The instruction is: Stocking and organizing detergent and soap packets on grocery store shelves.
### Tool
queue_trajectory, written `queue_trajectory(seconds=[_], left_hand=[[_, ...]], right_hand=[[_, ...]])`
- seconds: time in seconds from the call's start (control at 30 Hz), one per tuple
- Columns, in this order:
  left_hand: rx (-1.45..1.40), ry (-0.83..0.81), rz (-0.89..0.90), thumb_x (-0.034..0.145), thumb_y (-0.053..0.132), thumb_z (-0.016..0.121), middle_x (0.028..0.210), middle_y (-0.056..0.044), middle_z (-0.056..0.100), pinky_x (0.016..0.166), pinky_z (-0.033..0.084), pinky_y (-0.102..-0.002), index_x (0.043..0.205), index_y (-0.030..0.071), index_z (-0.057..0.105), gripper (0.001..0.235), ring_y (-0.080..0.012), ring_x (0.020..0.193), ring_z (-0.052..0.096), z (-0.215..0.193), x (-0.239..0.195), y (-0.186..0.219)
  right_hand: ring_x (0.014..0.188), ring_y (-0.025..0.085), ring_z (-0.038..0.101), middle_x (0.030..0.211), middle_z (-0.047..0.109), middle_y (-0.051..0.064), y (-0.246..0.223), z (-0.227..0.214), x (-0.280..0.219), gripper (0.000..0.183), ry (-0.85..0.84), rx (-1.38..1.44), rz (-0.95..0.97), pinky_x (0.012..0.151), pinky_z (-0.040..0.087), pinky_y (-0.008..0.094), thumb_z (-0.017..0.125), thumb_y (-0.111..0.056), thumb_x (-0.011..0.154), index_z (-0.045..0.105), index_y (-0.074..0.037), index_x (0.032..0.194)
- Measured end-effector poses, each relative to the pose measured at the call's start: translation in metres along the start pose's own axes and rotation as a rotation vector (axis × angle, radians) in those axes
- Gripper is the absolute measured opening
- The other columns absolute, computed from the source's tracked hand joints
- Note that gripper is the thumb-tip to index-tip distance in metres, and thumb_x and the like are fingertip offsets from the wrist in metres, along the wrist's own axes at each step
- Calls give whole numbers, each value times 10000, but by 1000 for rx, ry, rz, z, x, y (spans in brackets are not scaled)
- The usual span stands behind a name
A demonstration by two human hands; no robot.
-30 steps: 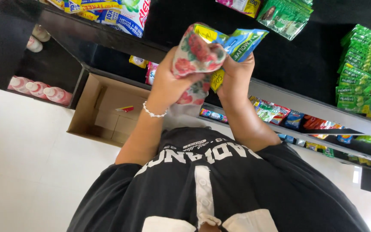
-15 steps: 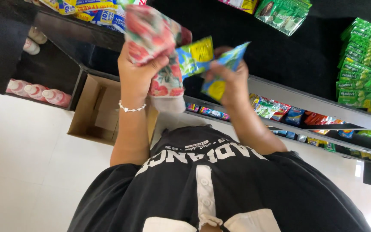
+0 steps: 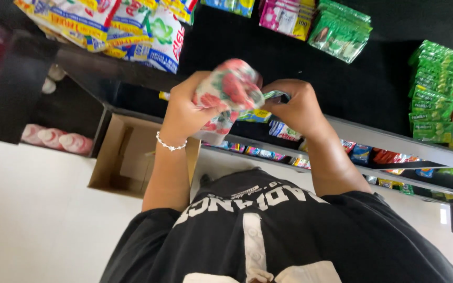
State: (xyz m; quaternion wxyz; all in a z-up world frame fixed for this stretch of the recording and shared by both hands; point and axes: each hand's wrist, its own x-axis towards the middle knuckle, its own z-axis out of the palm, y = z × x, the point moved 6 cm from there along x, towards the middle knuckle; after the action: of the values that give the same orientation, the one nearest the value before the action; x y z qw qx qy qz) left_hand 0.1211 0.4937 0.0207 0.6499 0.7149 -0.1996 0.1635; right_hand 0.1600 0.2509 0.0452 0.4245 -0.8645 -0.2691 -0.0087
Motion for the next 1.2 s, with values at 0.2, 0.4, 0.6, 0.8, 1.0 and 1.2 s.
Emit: queue_trajectory(seconds=[0.2,0.4,0.6,0.8,1.0,1.2], left_hand=[[-1,502,185,863,187,898,1163,-131,712,1022,561,-357,1249,26,629,497,-200,1102,705,-55,-5,-30],[522,330,247,766,373,887,969,-124,709,812,526,-448,1070,70,693,471,-353,892,680,-33,9,-81],[478,401,450,721,453,877,967,-76,734,804,519,-436,996,109,715,469,-313,868,690,-36,2,-85],[460,380,566,715,508,870,980,-86,731,778,512,-426,1010,59,691,566,-316,852,690,-38,3,-87],[467,396,626,746,532,872,967,-97,715,759,510,-413,1031,40,662,606,-315,834,686,-38,3,-82],[491,388,622,722,552,874,963,-89,721,744,502,-413,1014,44,663,623,-309,822,682,-38,4,-83]], right_hand=[[880,175,708,1008,758,89,3,-27,46,199,87,-176,-10,791,560,307,834,-74,885,764,-57,1071],[957,281,717,1080,752,136,83,-49,132,224,216,-458,-118,843,561,386,785,-91,967,773,-67,1189],[948,337,733,1060,764,206,178,2,227,323,388,-57,-169,845,576,386,869,-170,911,714,-5,1142],[958,372,719,1050,744,208,207,45,260,321,473,-373,-193,822,563,415,843,-166,908,710,-21,1162],[965,374,718,1058,724,169,212,53,270,160,459,-298,-176,836,584,435,732,-70,931,738,-75,1091],[1119,403,614,1195,649,187,210,53,266,360,543,-395,-212,938,531,457,772,-88,875,648,-91,1213]])
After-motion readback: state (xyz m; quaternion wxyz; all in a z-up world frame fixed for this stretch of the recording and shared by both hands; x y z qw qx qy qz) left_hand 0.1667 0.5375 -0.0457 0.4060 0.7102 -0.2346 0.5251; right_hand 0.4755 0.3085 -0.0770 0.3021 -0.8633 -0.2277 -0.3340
